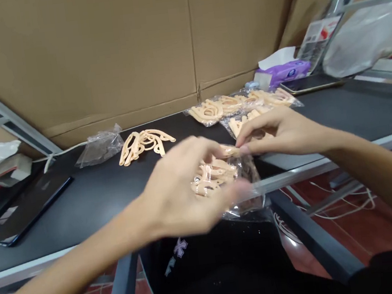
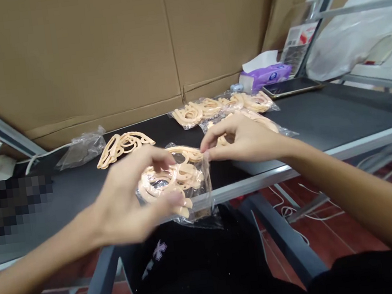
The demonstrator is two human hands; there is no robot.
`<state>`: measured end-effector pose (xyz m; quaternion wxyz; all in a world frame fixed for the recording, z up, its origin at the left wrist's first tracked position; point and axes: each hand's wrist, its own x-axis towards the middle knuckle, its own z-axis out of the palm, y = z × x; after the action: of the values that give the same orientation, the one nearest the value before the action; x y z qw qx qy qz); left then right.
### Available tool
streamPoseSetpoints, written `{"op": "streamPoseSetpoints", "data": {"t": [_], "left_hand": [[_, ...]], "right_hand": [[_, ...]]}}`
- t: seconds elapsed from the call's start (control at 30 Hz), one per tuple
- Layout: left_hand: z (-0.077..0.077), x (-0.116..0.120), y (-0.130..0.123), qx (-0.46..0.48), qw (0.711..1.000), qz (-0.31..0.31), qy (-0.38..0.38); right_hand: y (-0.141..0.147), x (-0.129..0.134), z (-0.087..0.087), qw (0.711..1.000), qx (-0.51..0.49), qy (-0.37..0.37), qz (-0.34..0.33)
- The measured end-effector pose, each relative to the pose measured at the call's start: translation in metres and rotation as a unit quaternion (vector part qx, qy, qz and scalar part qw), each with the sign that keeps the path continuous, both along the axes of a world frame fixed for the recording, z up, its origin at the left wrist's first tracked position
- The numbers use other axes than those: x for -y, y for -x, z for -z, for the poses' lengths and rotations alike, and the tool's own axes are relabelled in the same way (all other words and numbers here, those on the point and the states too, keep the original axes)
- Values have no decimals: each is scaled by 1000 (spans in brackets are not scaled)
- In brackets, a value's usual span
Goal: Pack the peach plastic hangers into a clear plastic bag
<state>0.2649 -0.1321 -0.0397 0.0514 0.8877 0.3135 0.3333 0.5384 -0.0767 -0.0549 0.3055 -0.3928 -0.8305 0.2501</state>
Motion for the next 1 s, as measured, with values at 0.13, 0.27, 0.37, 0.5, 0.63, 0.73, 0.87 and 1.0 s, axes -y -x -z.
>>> {"op": "streamPoseSetpoints", "data": {"t": [0.13,0.27,0.37,0.5,0.63,0.73,0.87,1.0], "left_hand": [[35,33,-27,-92,977,43,-186],[51,29,-50,-101,950,54,-289],[44,28,-54,-82,940,55,-327],[38,42,-40,-97,948,42,-301],[43,58,-18,-58,967,34,-247],[44,68,-3,-11,986,36,-165],[40,77,14,80,997,3,-22],[32,69,30,67,993,-83,58]], "right_hand": [[-1,-4,0,998,-33,3,-46],[-12,6,2,995,-49,-14,-87],[-24,14,5,993,-57,-32,-100],[-37,18,14,992,-62,-32,-102],[-41,19,21,994,-61,-35,-89],[-41,21,21,994,-57,-28,-94],[-34,29,14,995,-22,-1,-93],[-17,36,9,998,-10,40,-48]]}}
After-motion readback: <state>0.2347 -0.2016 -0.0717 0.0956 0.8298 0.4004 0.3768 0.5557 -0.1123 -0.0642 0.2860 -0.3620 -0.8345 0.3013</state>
